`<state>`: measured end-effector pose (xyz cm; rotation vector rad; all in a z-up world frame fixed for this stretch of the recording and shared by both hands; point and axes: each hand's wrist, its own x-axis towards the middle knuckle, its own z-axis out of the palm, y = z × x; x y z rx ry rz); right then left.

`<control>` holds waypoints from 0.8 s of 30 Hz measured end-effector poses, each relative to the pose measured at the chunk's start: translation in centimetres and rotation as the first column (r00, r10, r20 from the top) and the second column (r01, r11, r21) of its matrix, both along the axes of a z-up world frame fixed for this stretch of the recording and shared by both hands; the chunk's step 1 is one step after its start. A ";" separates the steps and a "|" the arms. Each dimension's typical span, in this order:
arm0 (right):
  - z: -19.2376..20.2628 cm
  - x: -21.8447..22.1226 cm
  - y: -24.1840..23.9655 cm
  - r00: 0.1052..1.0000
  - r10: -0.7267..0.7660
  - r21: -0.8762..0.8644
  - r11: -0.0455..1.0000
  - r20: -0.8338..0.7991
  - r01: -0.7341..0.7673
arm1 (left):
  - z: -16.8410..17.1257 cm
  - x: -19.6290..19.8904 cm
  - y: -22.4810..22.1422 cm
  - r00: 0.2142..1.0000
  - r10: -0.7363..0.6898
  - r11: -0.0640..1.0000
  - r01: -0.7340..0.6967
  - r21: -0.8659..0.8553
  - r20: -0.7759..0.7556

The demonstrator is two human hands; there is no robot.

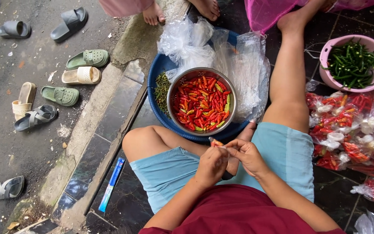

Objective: Packaging red chilies into small plastic bags and tying them shut for retail.

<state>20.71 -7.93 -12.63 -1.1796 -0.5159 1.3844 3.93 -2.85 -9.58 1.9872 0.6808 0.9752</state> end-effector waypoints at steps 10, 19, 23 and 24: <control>0.9 0.8 -0.6 0.782 0.144 0.031 0.978 0.606 -0.204 | 2.0 0.9 -0.5 0.996 0.062 0.941 -0.078 -0.329 -0.061; 0.8 0.7 0.3 0.880 0.024 0.174 0.977 0.474 -0.121 | 1.3 2.0 1.1 0.971 0.156 0.956 -0.101 0.277 -0.183; 2.9 0.8 -0.4 0.977 0.210 0.127 0.968 0.043 -0.214 | 2.2 1.4 1.6 0.951 0.112 0.994 -0.112 0.016 -0.289; 3.5 0.9 -0.5 0.969 0.243 0.143 0.961 -0.043 -0.235 | 1.8 1.4 1.6 0.956 0.103 0.995 -0.104 0.014 -0.275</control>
